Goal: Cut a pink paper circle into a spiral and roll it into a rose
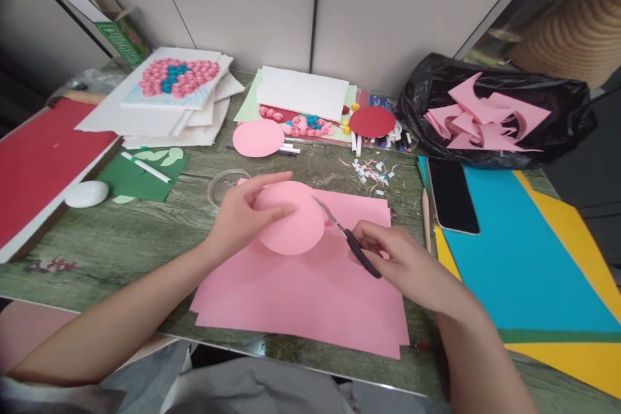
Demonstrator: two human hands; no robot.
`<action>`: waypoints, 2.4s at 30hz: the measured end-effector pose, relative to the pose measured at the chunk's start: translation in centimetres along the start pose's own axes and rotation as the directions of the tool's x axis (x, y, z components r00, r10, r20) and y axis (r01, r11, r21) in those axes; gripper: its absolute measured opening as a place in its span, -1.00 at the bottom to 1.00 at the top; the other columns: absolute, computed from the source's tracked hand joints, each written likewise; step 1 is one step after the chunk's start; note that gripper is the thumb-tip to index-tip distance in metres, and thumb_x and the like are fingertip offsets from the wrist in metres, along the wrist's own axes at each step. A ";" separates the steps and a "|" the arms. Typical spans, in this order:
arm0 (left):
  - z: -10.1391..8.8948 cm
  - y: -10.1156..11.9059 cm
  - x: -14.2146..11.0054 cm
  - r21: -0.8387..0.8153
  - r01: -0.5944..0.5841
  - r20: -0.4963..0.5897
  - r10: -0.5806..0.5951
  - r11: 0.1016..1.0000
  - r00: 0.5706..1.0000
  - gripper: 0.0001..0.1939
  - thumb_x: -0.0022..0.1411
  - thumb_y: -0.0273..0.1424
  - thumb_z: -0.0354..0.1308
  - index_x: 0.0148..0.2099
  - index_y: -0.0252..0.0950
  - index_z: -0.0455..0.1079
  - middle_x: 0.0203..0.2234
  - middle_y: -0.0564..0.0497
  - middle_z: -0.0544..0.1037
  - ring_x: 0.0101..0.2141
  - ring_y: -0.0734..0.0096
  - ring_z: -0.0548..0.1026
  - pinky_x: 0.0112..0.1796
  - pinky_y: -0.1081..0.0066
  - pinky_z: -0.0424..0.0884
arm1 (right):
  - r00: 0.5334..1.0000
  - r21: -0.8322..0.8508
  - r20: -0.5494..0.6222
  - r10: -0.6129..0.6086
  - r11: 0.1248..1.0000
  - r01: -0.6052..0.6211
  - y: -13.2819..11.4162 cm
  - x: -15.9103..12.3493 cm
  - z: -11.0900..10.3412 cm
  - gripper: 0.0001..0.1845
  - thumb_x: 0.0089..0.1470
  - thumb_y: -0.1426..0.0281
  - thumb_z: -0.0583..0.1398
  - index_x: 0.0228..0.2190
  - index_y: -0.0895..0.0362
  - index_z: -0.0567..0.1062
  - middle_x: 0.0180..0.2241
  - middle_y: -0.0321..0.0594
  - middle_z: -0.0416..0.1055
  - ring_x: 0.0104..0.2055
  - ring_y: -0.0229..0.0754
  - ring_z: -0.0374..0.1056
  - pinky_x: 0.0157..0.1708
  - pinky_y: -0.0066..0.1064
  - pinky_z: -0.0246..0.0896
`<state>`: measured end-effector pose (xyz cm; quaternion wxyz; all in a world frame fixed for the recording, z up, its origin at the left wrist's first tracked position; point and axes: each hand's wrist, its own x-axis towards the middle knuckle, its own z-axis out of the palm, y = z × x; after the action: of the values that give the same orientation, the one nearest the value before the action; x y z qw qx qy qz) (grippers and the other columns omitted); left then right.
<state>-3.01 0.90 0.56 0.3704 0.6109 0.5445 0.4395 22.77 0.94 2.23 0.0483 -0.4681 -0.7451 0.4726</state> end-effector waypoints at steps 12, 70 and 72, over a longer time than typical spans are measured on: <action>-0.1 0.2 0.0 0.015 -0.001 -0.030 0.001 1.000 1.000 -0.56 0.01 -0.36 0.27 0.00 -0.16 0.41 -0.05 0.01 0.51 -0.04 0.25 0.44 -0.02 0.27 0.38 | 1.000 -0.004 -0.004 0.007 1.000 -0.007 -0.1 -0.1 -0.1 -0.75 0.17 0.37 -0.03 -0.54 0.09 0.19 -0.55 -0.36 0.16 -0.48 -0.29 0.09 -0.49 -0.44 -0.06; -0.2 0.2 0.0 0.031 0.006 -0.018 -0.005 0.999 1.000 -0.54 0.01 -0.33 0.26 0.01 -0.16 0.39 -0.04 0.00 0.50 -0.02 0.23 0.43 -0.01 0.24 0.36 | 1.000 0.013 -0.019 0.005 1.000 -0.004 -0.6 -0.1 -0.2 -0.82 0.07 0.46 0.01 -0.55 0.10 0.25 -0.55 -0.36 0.20 -0.49 -0.29 0.10 -0.51 -0.47 -0.03; -0.1 0.2 -0.1 0.026 0.016 -0.010 -0.016 1.000 1.000 -0.54 0.01 -0.33 0.26 0.02 -0.15 0.39 -0.04 -0.01 0.49 -0.03 0.22 0.43 -0.01 0.23 0.36 | 1.000 0.041 -0.010 0.006 0.999 -0.005 -0.7 0.0 -0.1 -0.82 0.06 0.47 0.01 -0.56 0.11 0.25 -0.56 -0.35 0.20 -0.50 -0.30 0.10 -0.52 -0.47 -0.03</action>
<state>-3.00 0.78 0.74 0.3630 0.6093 0.5569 0.4323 22.36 0.90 2.77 0.0605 -0.4716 -0.7337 0.4854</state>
